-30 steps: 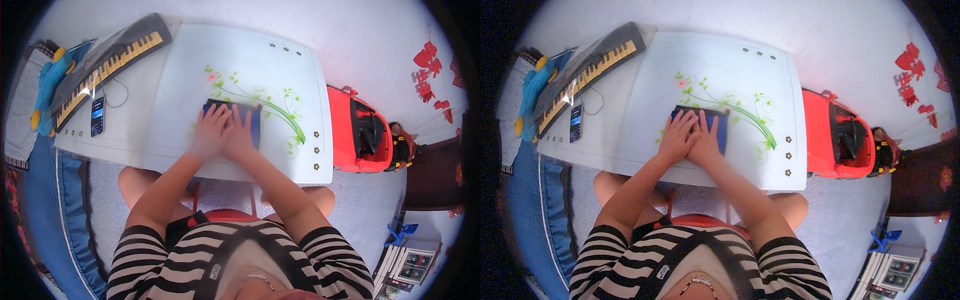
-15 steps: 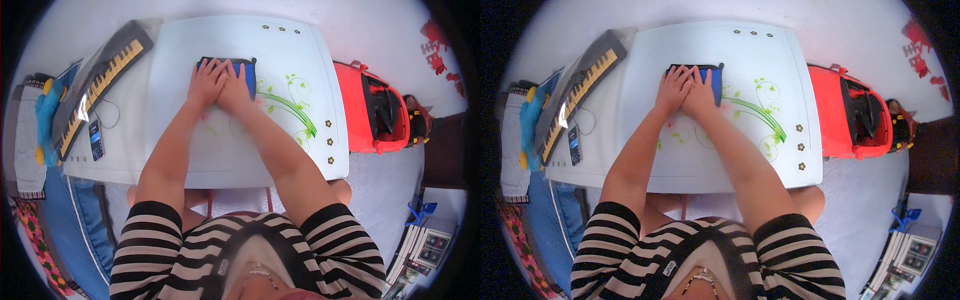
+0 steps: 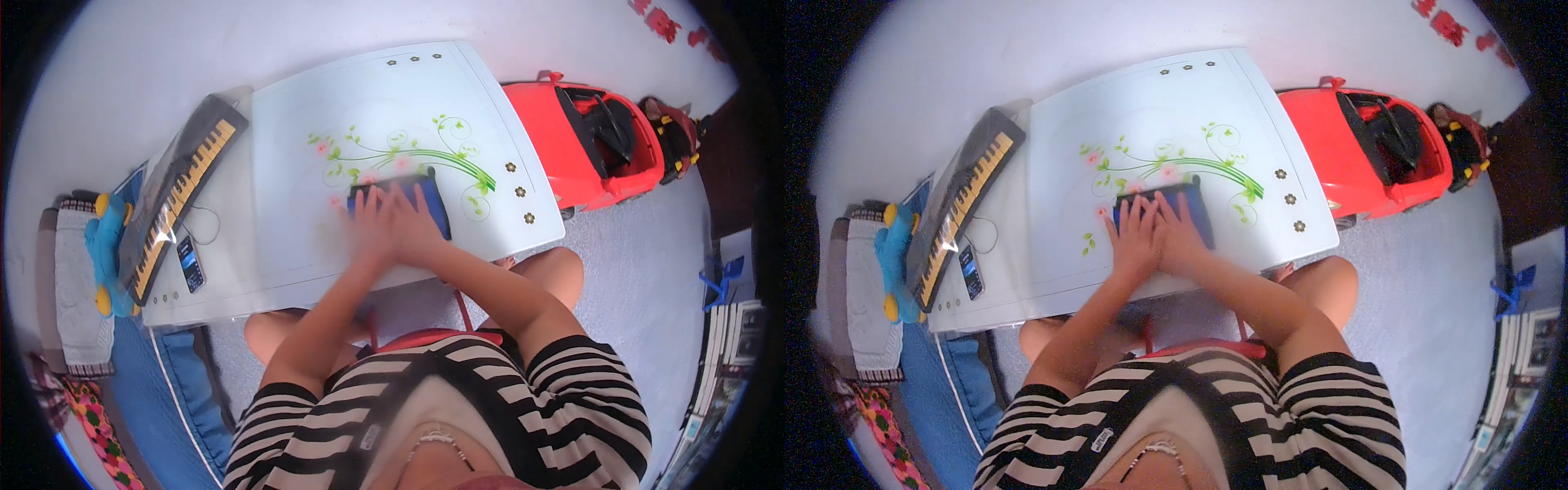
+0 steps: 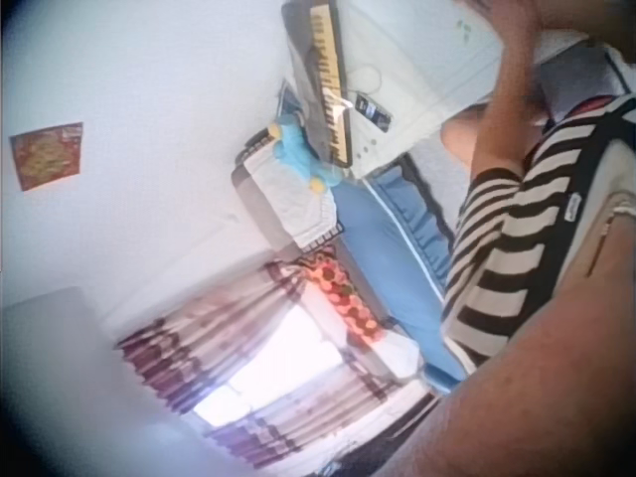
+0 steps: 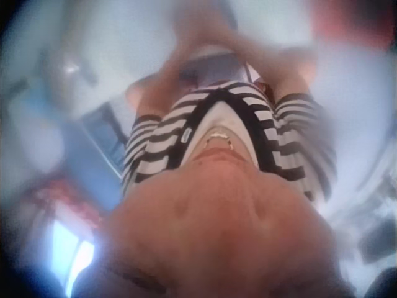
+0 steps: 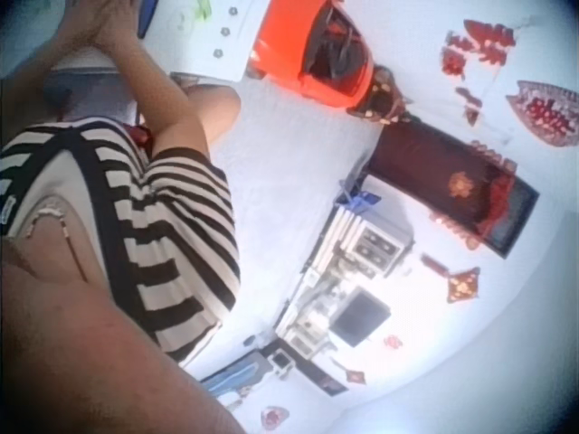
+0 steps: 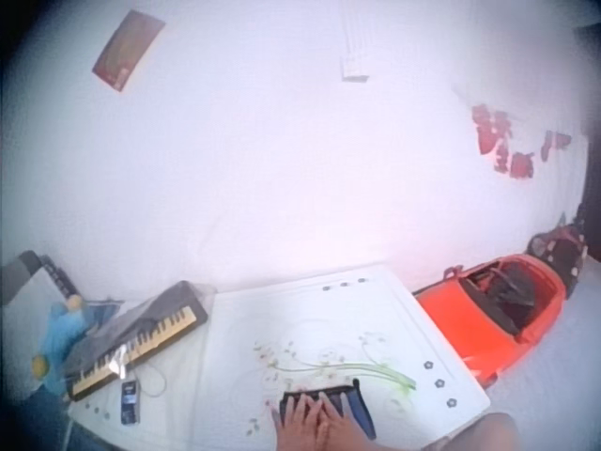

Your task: The person wipes the top of a white cabinet and then cleans the front of its drawer using a blue cloth.

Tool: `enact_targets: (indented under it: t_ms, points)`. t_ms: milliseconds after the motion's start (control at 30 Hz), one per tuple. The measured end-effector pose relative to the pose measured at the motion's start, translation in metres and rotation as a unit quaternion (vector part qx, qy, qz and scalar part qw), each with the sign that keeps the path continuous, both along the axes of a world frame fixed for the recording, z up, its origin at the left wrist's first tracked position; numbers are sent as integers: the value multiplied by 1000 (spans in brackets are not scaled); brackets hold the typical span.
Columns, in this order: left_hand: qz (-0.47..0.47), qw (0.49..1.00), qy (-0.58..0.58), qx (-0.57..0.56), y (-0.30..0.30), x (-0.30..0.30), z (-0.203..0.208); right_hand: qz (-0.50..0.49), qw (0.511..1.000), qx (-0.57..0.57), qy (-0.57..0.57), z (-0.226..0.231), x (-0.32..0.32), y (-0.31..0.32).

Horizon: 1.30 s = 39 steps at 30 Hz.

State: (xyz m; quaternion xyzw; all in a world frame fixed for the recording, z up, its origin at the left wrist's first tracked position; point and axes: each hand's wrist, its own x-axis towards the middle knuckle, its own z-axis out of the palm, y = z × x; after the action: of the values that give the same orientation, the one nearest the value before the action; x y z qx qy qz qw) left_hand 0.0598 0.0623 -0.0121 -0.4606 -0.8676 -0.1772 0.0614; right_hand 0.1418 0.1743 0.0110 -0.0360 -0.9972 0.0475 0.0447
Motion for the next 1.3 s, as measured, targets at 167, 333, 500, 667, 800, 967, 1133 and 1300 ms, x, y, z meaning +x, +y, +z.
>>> enact_targets:
  t_ms: [167, 333, 500, 667, 800, 967, 1133, 1300]
  points:
    - [-69, 996, -54, -22, -21, 59, 15, 1, 1000, -1, 5, 9, 67, -5]
    - [-27, 998, -49, -26, -25, 15, 34, -24, 998, -46, 21, 22, 80, 16]
    - [79, 983, 12, -163, -37, -53, 44, -103, 993, -39, 30, 25, 49, 74]
    - [81, 990, -4, -119, -43, -65, 20, -193, 981, 1, 5, 16, 3, 150]
    - [92, 989, -10, -117, -40, -66, 25, -278, 960, 34, -8, 14, -39, 201]
    - [96, 989, -4, -116, -35, -63, 30, -312, 950, 4, -16, 13, -72, 225]
    - [106, 987, -11, -116, -34, -59, 34, -272, 962, 16, 8, 6, -57, 190]
    - [103, 988, 9, -115, -41, -61, 29, -192, 981, 0, 26, 11, -6, 113]
